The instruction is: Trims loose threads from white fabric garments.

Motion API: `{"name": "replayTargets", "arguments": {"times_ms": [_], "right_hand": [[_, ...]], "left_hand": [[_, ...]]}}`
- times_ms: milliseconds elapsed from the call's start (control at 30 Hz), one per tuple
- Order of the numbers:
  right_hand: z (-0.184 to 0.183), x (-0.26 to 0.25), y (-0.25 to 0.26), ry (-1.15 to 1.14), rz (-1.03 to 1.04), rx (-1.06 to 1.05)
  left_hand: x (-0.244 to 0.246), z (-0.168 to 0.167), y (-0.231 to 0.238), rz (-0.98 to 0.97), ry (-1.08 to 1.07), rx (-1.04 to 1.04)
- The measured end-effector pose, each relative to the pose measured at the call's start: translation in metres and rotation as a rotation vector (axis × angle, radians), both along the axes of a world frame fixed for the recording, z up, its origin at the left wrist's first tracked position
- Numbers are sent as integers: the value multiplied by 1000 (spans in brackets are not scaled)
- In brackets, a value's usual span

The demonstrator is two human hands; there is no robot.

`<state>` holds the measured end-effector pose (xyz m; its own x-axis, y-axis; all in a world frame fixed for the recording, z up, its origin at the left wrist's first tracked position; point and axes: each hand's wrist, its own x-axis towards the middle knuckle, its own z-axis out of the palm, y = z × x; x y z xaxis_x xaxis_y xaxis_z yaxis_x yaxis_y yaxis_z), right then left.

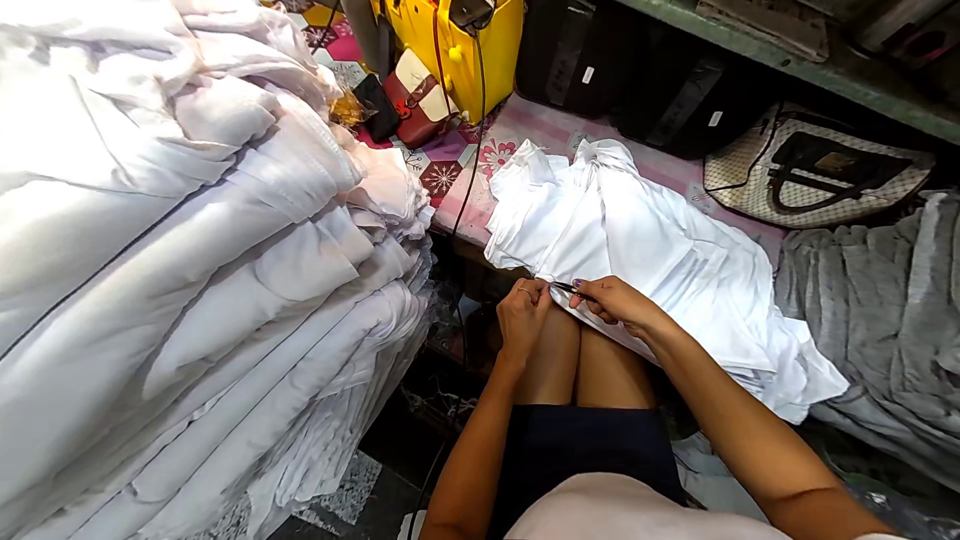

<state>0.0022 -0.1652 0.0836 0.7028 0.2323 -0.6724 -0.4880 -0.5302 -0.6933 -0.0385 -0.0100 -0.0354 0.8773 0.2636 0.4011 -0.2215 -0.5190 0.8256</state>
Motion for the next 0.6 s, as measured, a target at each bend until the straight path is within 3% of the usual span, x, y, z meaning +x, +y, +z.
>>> {"name": "replayTargets", "arguments": {"times_ms": [133,200,333,400,500,600], "right_hand": [[-7,2,8,3,20,20],[-10,3,11,-13,8,26],[-3,-1,5,-61,-6,55],[-3,-6,4,-213,-31,53],[-17,-6,7,-538,-7,-129],[-22,-3,11,-625,56,-246]], "left_hand": [[-7,3,4,-64,21,-121],[-10,6,8,-84,68,-84],[-16,52,30,-213,528,94],[-11,50,27,-139,424,14],[7,26,18,-116,169,-80],[14,18,20,-140,132,-124]]}}
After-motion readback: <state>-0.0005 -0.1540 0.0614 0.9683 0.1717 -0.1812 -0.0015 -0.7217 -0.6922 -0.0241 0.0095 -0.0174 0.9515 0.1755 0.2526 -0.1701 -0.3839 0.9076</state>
